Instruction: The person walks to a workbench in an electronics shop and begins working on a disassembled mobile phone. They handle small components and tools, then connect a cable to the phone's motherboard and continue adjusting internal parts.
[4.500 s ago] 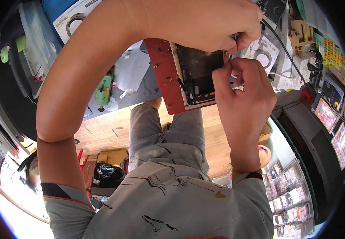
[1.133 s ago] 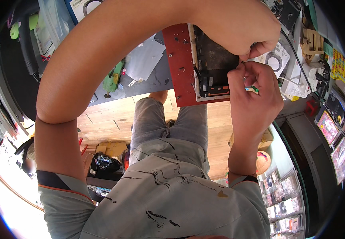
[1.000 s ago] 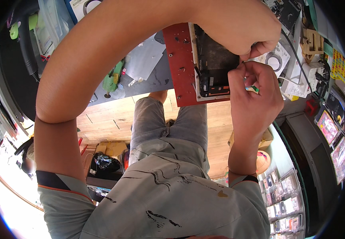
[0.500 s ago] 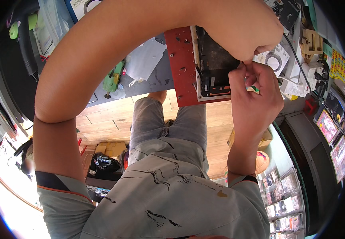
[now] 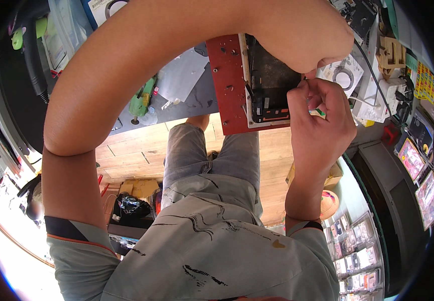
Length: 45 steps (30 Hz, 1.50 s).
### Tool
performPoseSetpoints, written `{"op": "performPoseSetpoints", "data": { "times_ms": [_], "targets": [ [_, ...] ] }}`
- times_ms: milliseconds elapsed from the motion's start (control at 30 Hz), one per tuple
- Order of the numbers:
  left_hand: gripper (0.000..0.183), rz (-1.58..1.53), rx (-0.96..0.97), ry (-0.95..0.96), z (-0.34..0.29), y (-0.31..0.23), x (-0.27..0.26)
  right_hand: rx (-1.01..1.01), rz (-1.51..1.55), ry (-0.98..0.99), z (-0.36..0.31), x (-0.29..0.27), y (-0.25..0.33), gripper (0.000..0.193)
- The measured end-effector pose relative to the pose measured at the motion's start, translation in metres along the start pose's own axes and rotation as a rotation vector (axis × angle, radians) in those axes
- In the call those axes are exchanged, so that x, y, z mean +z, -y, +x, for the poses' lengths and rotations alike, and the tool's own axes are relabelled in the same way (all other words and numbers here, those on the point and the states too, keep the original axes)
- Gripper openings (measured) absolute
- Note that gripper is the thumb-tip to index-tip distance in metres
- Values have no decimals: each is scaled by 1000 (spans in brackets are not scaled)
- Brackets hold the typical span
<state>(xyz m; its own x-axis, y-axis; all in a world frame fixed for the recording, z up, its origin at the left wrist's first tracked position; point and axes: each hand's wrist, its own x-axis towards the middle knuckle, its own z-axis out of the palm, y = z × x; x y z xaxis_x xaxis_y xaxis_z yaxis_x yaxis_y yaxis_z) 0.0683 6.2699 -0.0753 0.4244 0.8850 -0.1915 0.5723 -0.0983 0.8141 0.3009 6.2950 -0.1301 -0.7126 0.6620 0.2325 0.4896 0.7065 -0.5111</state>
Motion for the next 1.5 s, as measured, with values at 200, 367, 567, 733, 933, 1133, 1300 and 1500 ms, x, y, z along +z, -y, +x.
{"op": "performPoseSetpoints", "data": {
  "times_ms": [200,367,567,733,933,1133,1300,1500],
  "targets": [
    [18,-8,-273,155,21,-16,-11,-2,27,23,-1,3,0,14],
    [19,128,117,239,26,11,-17,-10,35,4,-3,-2,-1,15],
    [19,54,-17,116,22,8,-5,-56,28,1,1,2,-4,17],
    [19,14,-53,134,21,2,-9,-50,19,16,3,2,-4,20],
    [18,25,-12,88,20,8,-3,-128,-9,11,6,2,-6,22],
    [19,76,102,-45,13,13,5,-166,-44,10,7,1,-9,23],
    [19,19,-43,95,21,7,-7,-156,-72,31,9,1,-6,21],
    [20,13,-57,141,23,3,-9,-132,-97,35,7,-2,-5,21]
  ]
}}
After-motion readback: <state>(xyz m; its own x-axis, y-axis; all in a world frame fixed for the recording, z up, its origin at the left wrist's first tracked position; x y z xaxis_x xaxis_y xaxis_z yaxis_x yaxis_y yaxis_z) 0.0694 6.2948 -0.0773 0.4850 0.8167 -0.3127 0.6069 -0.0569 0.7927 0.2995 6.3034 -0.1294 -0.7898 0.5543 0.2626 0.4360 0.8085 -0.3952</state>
